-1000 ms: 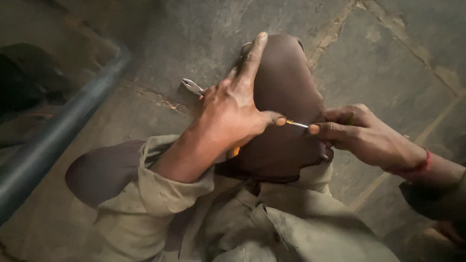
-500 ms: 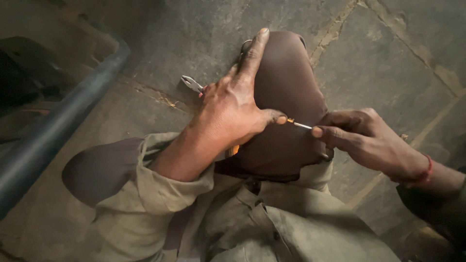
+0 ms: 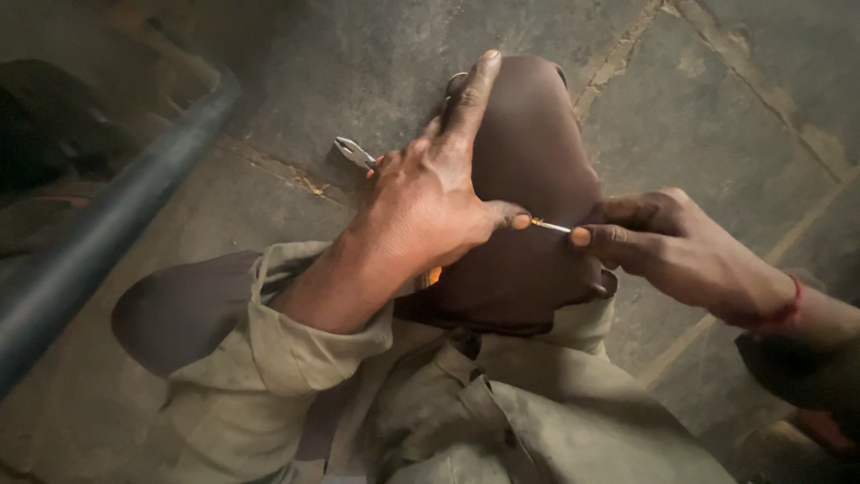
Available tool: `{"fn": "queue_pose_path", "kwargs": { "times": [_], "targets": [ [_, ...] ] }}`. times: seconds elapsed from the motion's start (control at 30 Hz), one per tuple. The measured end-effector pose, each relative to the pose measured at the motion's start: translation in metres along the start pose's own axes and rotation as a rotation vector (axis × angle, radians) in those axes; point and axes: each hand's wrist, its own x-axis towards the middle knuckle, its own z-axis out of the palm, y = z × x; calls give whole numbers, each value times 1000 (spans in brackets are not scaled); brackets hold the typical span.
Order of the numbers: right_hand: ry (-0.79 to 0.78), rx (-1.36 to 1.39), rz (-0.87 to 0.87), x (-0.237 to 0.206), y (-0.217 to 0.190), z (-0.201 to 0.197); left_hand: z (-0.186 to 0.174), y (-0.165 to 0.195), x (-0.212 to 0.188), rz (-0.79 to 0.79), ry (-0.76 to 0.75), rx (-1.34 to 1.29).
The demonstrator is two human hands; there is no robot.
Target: The person strips the insulation from a wire using a pair of pliers, attaches a terminal connector to the end of the wire, and then installs the wire onto the motorcycle engine area.
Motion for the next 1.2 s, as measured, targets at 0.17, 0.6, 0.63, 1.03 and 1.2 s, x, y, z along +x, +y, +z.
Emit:
{"fn": "queue_pose_path", "kwargs": {
  "times": [0.17,0.6,0.63,1.03,1.2],
  "targets": [
    [-15,-109,102,6,5,-9,-3,4,1,-14,-1,21],
    [71,-378,-513,6,7,3,2,3,-1,-19,7,-22],
    [85,-357,-535,5,7,5,2,2,-2,-25,-2,-25],
    [401,-669,-807,-9,7,24,5,-1,0,37,23,-26],
    [420,-764,-883,-8,8,24,4,0,1,19,-3,-37]
  ]
}}
